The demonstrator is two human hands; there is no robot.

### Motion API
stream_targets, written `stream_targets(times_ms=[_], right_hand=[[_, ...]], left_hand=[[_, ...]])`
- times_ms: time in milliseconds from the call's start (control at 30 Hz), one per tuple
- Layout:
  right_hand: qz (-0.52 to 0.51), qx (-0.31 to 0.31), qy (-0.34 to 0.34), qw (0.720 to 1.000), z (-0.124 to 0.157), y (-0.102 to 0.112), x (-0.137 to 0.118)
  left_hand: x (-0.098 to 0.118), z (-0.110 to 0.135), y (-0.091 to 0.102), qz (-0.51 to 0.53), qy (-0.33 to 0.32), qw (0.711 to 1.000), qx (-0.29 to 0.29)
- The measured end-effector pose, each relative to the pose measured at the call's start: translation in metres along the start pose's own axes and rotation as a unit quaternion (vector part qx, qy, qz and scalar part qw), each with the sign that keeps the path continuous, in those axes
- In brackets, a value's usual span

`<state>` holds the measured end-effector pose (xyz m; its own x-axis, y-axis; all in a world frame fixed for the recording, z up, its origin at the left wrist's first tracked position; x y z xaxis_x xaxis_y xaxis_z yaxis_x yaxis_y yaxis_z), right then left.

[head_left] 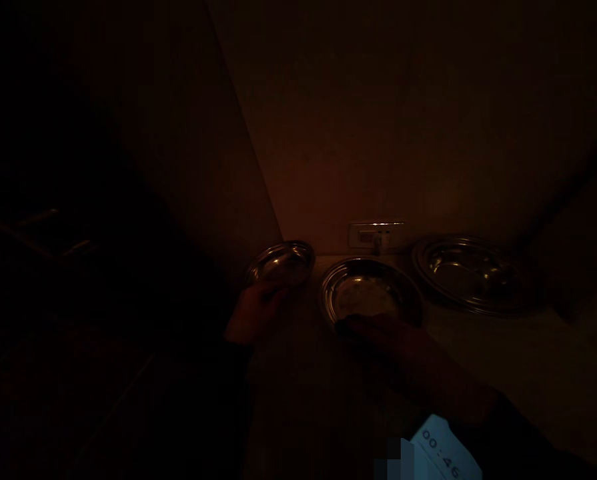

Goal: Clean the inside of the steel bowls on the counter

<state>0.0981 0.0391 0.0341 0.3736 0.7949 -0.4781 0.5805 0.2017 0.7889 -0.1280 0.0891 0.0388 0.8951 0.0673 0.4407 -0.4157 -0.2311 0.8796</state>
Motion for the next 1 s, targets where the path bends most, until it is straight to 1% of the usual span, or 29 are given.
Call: stream_targets(times_ms=[200,333,400,500,667,767,1000], right_hand=[[-0.012,-0.01,-0.013,1.0,0.0,0.0,0.001],[-0.023,-0.017,-0.023,0.999,-0.003,0.0,0.002],[-0.02,-0.022,-0.03,0.999,-0.004,0.0,0.003],[-0.013,-0.02,-0.033,0.999,-0.004,0.0,0.004],[-0.014,-0.016,-0.024,0.999,-0.002,0.0,0.002],[-0.019,-0.014,-0.025,0.999,-0.002,0.0,0.003],[-0.016,-0.018,-0.02,1.0,-0.001,0.0,0.003]], left_hand=[[0.0,0.005,-0.014,-0.003,-0.019,1.0,-0.023],[0.002,0.004,-0.02,-0.005,-0.027,0.997,-0.068],[0.003,0.003,-0.021,-0.008,-0.039,0.996,-0.078],[0.005,0.003,-0.018,-0.014,-0.06,0.996,-0.064],[0.002,0.003,-0.019,-0.043,-0.059,0.996,-0.05],[0.002,0.003,-0.016,-0.05,-0.061,0.996,-0.038],[0.0,0.004,-0.017,-0.045,-0.049,0.996,-0.052]])
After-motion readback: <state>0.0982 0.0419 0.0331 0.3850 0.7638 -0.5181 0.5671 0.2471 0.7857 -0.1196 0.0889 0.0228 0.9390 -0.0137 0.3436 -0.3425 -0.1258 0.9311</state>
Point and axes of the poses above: each hand's wrist, its own z-axis away from the middle knuckle, its own y-axis out of the back of the hand, x = y × z, the point moved 10 cm from there along -z, towards the middle knuckle, and after that the axes turned 15 degrees about -z, right-handed, at the moved point
